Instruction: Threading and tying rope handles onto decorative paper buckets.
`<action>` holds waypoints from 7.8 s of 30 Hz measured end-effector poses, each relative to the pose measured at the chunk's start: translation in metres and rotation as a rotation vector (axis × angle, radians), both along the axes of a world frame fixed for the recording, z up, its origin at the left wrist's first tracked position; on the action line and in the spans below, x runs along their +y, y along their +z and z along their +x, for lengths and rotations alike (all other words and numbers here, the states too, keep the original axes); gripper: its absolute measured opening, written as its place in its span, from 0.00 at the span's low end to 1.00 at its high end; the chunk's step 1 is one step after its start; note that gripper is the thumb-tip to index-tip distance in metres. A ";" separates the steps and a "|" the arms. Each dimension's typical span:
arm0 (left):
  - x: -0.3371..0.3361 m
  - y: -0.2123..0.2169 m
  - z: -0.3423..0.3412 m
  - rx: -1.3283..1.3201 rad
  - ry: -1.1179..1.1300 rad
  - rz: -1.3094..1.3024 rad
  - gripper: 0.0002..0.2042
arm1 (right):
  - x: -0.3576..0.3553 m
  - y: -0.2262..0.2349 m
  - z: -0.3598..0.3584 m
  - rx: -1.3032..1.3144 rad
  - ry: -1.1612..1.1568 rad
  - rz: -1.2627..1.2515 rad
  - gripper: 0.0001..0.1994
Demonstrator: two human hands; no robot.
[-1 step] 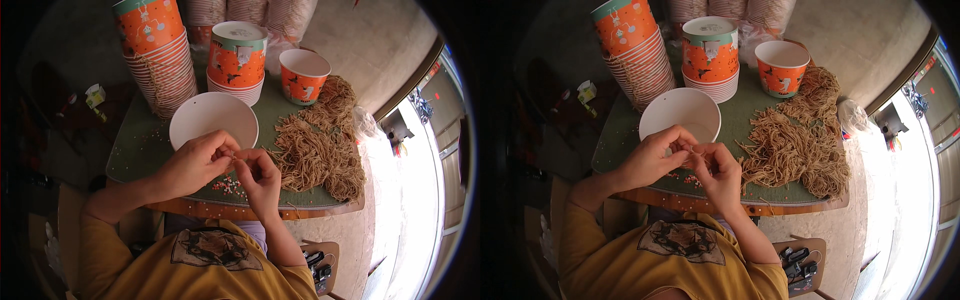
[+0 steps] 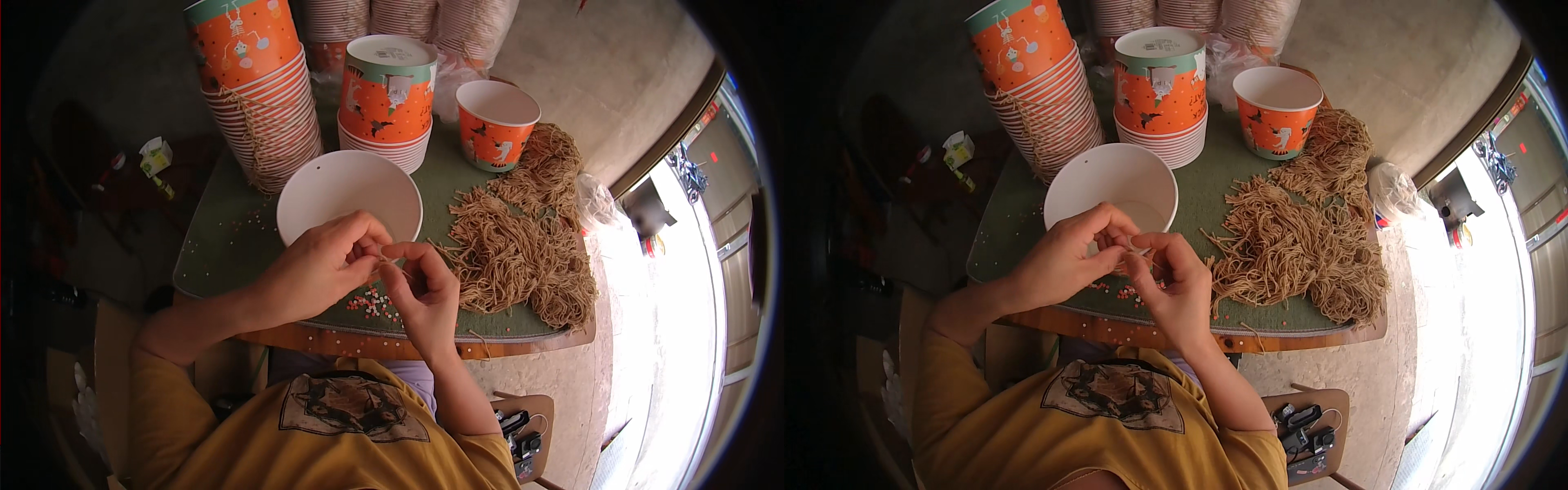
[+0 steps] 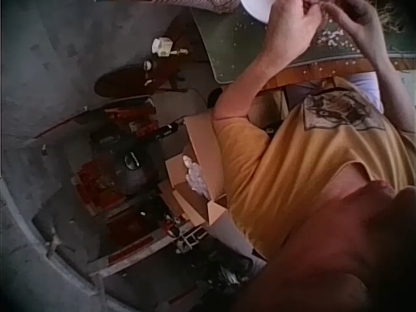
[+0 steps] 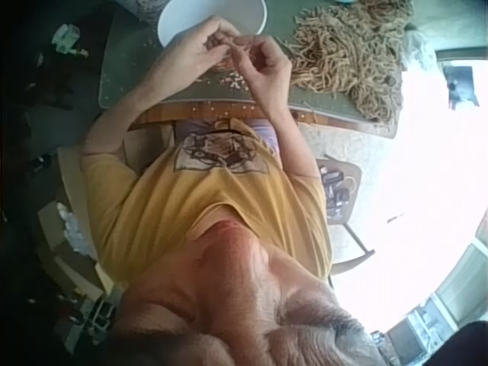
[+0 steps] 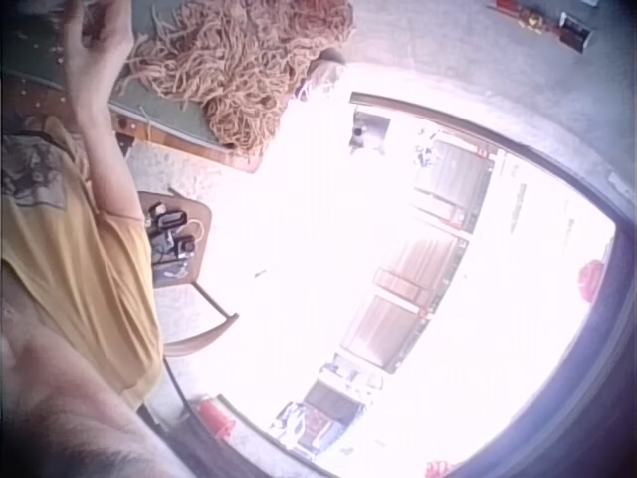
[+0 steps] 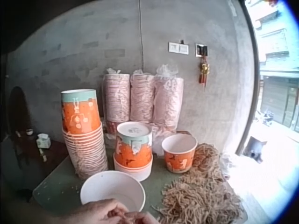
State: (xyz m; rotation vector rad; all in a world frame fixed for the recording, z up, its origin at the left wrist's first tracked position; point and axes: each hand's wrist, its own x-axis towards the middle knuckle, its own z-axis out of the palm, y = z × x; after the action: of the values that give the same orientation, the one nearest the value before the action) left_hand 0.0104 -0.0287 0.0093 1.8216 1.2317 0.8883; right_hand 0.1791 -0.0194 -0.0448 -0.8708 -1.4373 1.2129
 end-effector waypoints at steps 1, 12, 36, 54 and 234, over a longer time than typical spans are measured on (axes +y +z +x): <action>0.000 0.000 0.000 0.000 0.001 0.000 0.11 | 0.001 0.002 0.001 -0.107 -0.014 0.054 0.03; 0.017 -0.006 -0.013 -0.125 -0.125 -0.275 0.07 | 0.004 -0.003 -0.005 0.230 0.023 -0.038 0.03; 0.008 0.000 0.008 0.469 -0.012 0.729 0.10 | 0.001 -0.007 -0.002 -0.066 -0.125 0.142 0.04; -0.002 -0.011 0.007 0.140 0.142 0.462 0.06 | -0.005 -0.012 -0.011 -0.176 -0.150 0.288 0.06; -0.039 -0.020 0.002 0.288 0.267 0.653 0.12 | -0.007 0.000 0.012 -0.214 0.168 0.427 0.07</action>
State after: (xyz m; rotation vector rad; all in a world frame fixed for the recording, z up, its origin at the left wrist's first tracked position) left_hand 0.0123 -0.0673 -0.0112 2.3947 1.5046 1.3265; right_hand 0.1912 -0.0262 -0.0452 -0.6047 -1.8866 0.8981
